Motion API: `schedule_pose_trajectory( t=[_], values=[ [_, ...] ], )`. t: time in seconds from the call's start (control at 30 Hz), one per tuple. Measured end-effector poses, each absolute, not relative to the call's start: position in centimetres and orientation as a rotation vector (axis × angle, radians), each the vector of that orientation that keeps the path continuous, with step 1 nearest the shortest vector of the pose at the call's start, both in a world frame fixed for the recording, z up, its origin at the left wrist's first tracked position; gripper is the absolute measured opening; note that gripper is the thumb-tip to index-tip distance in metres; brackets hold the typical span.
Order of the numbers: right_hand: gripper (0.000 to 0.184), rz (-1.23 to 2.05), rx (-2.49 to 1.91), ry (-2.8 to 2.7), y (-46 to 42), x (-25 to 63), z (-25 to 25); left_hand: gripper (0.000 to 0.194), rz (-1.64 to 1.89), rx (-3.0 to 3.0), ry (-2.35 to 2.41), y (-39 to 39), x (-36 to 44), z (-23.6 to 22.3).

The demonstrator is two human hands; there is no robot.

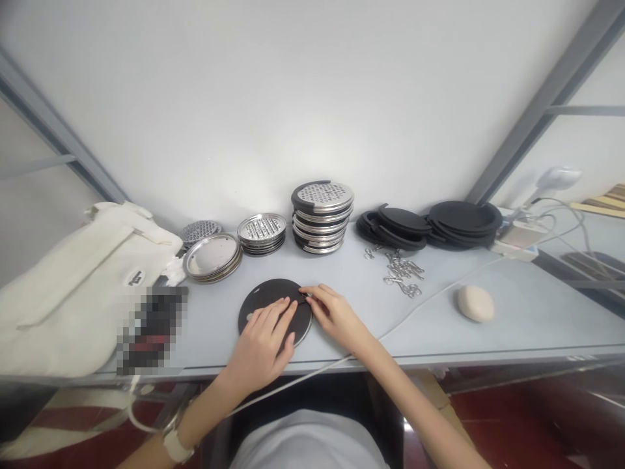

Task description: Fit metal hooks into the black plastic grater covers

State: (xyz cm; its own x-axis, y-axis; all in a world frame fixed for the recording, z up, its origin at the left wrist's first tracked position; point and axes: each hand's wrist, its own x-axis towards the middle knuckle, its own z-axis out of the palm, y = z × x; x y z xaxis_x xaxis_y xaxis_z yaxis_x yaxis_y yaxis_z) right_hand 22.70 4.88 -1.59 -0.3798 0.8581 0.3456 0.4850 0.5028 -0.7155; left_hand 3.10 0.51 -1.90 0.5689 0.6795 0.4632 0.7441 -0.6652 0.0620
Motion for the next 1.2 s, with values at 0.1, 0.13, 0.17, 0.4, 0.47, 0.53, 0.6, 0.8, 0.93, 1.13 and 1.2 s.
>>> schedule_pose_trajectory(
  t=[0.1, 0.13, 0.17, 0.4, 0.47, 0.53, 0.6, 0.8, 0.93, 1.13, 1.2],
  values=[
    [0.033, 0.66, -1.099, -2.059, 4.77, 22.71, -1.55, 0.048, -0.694, -2.658, -1.212, 0.51, 3.13, -1.87],
    [0.033, 0.654, -1.1, -2.066, 4.73, 22.7, -1.54, 0.048, -0.696, -2.656, -1.214, 0.51, 3.15, -1.86],
    [0.033, 0.646, -1.1, -2.069, 4.71, 22.69, -1.54, 0.048, -0.7, -2.653, -1.214, 0.51, 3.17, -1.84],
    [0.029, 0.635, -1.088, -2.057, 4.81, 22.58, -1.73, 0.048, -0.702, -2.654, -1.21, 0.55, 3.14, -1.83],
    [0.028, 0.639, -1.091, -2.052, 4.81, 22.58, -1.84, 0.048, -0.696, -2.657, -1.217, 0.55, 3.11, -1.87],
    [0.027, 0.642, -1.109, -2.045, 4.77, 22.58, -1.91, 0.048, -0.696, -2.657, -1.221, 0.54, 3.11, -1.89],
    [0.028, 0.655, -1.144, -2.037, 4.71, 22.57, -1.89, 0.048, -0.698, -2.657, -1.219, 0.53, 3.12, -1.89],
    [0.029, 0.716, -1.199, -2.027, 4.58, 22.47, -1.53, 0.048, -0.701, -2.658, -1.215, 0.51, 3.18, -1.8],
    [0.03, 0.735, -1.202, -2.023, 4.61, 22.46, -1.45, 0.048, -0.706, -2.671, -1.215, 0.52, 3.17, -1.84],
    [0.029, 0.733, -1.174, -2.015, 4.65, 22.47, -1.49, 0.048, -0.706, -2.668, -1.217, 0.54, 3.15, -1.82],
    [0.03, 0.73, -1.168, -2.015, 4.63, 22.47, -1.51, 0.048, -0.698, -2.664, -1.216, 0.52, 3.14, -1.8]
  ],
)
